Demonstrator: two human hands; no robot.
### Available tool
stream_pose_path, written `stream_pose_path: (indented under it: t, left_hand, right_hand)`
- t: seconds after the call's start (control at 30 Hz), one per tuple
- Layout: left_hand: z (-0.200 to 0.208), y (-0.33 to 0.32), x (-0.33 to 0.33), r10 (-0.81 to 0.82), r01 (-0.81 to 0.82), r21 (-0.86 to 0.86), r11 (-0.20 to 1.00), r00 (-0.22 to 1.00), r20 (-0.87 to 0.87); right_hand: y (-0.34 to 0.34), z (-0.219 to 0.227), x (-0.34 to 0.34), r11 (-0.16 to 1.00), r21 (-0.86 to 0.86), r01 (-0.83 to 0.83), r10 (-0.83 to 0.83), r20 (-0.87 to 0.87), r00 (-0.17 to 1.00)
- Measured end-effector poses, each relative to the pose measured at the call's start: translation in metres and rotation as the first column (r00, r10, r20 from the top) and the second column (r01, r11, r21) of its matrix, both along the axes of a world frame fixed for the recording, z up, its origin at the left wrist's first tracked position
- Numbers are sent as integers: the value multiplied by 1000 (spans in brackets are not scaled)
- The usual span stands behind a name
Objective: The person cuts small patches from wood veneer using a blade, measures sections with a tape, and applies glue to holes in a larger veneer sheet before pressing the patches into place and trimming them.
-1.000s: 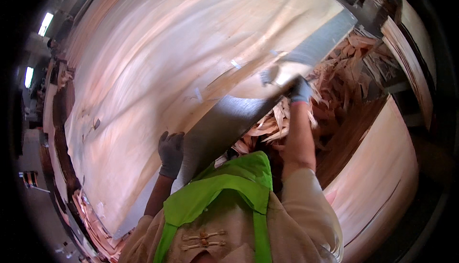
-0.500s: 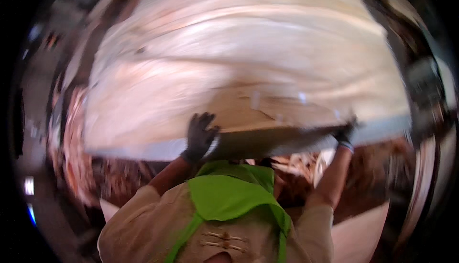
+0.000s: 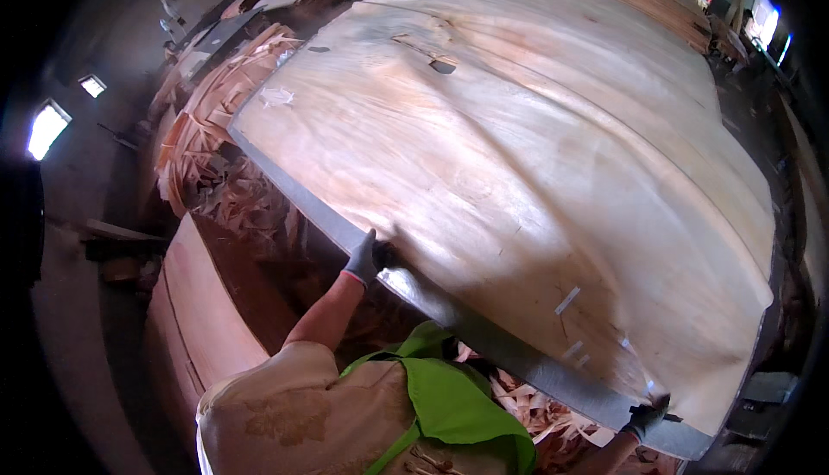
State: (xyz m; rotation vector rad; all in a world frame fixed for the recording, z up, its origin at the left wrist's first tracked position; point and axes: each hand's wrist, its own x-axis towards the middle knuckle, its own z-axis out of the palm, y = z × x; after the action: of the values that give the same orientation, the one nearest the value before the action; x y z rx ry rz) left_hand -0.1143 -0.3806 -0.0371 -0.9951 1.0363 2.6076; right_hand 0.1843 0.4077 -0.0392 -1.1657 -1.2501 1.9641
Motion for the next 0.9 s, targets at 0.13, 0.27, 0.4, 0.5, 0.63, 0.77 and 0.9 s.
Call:
stream_pose_path:
  t: [0.13, 0.27, 0.4, 0.5, 0.63, 0.77, 0.9]
  left_hand:
    - [-29, -58, -37, -111, 84, -156, 984, 978, -176]
    - [20, -39, -36, -319, 177, -557, 812, 933, -167]
    - [78, 7, 26, -325, 321, 47, 946, 937, 132]
    - [74, 21, 43, -387, 359, 162, 919, 902, 193]
    - [20, 4, 46, -420, 385, 291, 876, 905, 66]
    - [28, 2, 18, -413, 410, -49, 911, 907, -86]
    - [-15, -83, -47, 13, -16, -11, 1000, 974, -226]
  right_hand:
    - [-32, 38, -28, 995, 55, 83, -87, 78, 993]
    - [-12, 36, -14, 988, 114, 102, -106, 37, 994]
    - [-12, 55, -29, 962, 182, 203, -219, 73, 973]
    - [-14, 82, -39, 948, 240, 210, -243, 117, 963]
    - [-7, 117, -46, 986, 164, -19, -37, 329, 944]
    - [39, 125, -25, 965, 181, -190, 127, 312, 942]
    - [34, 96, -36, 967, 51, -248, 221, 311, 924]
